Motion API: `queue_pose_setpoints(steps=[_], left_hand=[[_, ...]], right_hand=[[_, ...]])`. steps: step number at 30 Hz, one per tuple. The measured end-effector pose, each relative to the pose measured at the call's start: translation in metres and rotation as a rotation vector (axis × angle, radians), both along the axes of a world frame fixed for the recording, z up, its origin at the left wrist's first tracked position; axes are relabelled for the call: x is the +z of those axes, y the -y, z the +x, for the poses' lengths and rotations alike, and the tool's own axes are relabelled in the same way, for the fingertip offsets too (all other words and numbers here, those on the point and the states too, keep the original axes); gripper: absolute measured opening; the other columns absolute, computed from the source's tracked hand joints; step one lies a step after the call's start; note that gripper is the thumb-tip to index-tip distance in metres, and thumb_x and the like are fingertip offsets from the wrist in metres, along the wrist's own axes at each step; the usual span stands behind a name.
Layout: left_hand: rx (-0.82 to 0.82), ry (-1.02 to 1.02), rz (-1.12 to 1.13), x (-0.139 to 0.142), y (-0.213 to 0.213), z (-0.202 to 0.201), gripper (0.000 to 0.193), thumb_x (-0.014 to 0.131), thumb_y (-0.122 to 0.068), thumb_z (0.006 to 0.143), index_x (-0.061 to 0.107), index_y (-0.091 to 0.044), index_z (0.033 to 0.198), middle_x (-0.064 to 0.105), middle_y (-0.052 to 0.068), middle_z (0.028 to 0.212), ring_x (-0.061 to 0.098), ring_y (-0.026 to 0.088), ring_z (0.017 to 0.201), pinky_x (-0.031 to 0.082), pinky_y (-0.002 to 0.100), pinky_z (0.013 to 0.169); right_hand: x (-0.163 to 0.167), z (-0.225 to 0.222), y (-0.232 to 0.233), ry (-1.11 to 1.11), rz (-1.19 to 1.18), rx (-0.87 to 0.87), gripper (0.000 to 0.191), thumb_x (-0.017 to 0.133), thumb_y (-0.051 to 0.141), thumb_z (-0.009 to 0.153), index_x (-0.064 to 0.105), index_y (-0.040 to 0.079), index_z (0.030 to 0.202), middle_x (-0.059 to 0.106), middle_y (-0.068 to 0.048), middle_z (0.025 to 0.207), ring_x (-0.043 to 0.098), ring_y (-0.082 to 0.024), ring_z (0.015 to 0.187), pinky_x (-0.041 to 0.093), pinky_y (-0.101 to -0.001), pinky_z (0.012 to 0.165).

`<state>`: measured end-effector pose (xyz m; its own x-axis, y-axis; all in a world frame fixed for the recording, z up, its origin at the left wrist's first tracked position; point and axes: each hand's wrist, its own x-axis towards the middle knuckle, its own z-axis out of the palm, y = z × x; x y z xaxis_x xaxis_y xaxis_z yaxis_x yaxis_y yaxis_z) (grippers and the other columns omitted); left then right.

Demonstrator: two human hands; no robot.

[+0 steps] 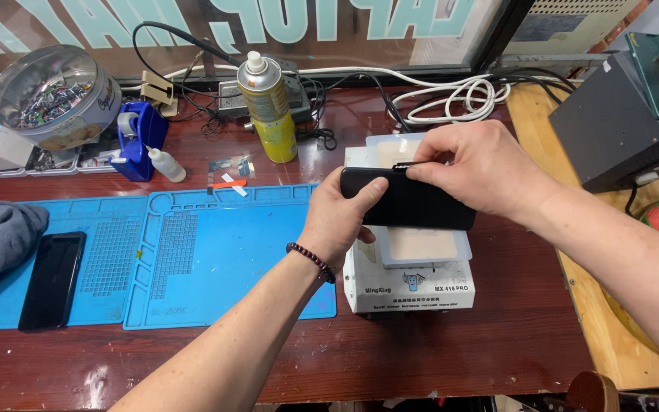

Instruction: The person applies a clear liquid from a small bottle along the edges of a black smartphone, then uses a thin tool to spread and press the liquid into the seams. The person repeats this process on multiple edges of the phone.

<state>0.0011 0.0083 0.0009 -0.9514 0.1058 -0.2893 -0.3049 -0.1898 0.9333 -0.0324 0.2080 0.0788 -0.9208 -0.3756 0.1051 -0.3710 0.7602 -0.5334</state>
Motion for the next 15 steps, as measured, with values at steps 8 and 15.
queue_pose_setpoints(steps=[8,15], left_hand=[[0.022,-0.016,-0.016,0.000,-0.001,0.001,0.030,0.074,-0.027,0.089,0.064,-0.010,0.110,0.069,0.001,0.091,0.066,0.012,0.075,0.051,0.028,0.043],[0.023,0.009,-0.004,0.000,-0.001,0.002,0.030,0.074,-0.027,0.089,0.064,-0.009,0.110,0.069,0.001,0.091,0.066,0.011,0.075,0.051,0.027,0.042]], right_hand=[[0.007,-0.038,0.001,0.376,0.098,-0.068,0.022,0.085,0.028,0.077,0.081,0.007,0.083,0.073,-0.005,0.071,0.063,-0.014,0.066,0.052,-0.0326,0.064],[0.017,-0.029,0.009,0.182,0.279,0.014,0.023,0.083,0.031,0.078,0.079,0.009,0.083,0.075,-0.005,0.071,0.068,-0.016,0.064,0.055,-0.0335,0.065]])
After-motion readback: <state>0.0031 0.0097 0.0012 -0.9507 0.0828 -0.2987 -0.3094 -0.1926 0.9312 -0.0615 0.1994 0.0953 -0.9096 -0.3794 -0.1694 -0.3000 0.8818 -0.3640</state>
